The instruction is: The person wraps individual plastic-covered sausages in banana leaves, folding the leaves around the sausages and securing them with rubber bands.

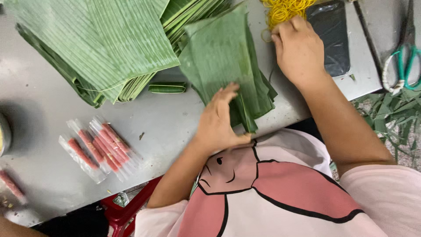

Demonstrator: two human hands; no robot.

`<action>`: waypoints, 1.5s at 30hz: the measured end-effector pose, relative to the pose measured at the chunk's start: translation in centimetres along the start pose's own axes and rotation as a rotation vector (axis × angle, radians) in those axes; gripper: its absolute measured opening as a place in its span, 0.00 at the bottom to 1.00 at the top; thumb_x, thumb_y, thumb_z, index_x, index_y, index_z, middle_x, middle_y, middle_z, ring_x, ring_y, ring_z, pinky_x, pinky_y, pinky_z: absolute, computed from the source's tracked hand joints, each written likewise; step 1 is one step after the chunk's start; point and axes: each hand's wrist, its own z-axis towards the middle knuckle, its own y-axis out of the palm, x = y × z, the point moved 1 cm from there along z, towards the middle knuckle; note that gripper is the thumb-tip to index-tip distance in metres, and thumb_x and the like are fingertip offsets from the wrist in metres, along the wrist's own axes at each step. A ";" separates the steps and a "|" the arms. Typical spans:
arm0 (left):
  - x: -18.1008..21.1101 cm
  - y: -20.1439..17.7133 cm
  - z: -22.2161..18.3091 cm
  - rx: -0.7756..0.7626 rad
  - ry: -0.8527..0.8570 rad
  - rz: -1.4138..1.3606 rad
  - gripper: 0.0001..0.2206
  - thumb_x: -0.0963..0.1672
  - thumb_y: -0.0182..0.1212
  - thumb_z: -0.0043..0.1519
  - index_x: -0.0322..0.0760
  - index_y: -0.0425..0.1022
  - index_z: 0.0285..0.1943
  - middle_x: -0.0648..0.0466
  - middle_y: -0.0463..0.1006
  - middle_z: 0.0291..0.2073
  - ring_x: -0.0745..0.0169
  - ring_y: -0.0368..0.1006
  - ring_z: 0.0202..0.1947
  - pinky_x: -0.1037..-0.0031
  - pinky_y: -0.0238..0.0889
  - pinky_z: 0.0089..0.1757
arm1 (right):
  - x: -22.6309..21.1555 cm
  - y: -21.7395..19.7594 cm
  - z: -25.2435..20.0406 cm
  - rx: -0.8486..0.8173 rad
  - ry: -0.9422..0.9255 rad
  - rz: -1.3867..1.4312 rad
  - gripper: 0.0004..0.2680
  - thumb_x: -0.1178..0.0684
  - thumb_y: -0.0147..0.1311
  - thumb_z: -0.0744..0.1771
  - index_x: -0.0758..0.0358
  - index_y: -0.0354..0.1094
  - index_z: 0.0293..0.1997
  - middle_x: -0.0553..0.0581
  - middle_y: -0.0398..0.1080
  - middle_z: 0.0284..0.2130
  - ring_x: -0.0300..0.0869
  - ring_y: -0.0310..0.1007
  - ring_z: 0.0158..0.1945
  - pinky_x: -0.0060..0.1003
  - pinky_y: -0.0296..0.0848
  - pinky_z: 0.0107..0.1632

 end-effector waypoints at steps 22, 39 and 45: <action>0.4 -1.4 -2.0 0.172 -0.015 -0.357 0.46 0.50 0.77 0.41 0.34 0.59 0.70 0.43 0.66 0.62 0.43 0.64 0.68 0.56 0.57 0.67 | 0.6 -5.7 -4.0 0.057 0.037 0.271 0.01 0.61 0.49 0.76 0.65 0.63 0.52 0.62 0.70 0.55 0.56 0.69 0.59 0.49 0.65 0.63; 1.1 -3.2 -1.3 0.115 0.114 0.103 0.51 0.53 0.84 0.36 0.34 0.58 0.68 0.45 0.68 0.60 0.51 0.68 0.59 0.59 0.63 0.53 | -8.6 -7.2 -2.6 -0.576 0.652 2.024 0.07 0.54 0.56 0.72 0.70 0.70 0.45 0.49 0.63 0.24 0.33 0.63 0.26 0.29 0.61 0.28; -1.4 -3.0 -1.2 0.356 -0.303 -0.811 0.47 0.48 0.83 0.44 0.39 0.57 0.72 0.47 0.68 0.64 0.58 0.69 0.61 0.67 0.68 0.54 | -11.4 -9.5 -2.2 -0.526 -0.259 1.079 0.05 0.53 0.55 0.70 0.61 0.71 0.39 0.52 0.69 0.27 0.42 0.69 0.27 0.37 0.66 0.30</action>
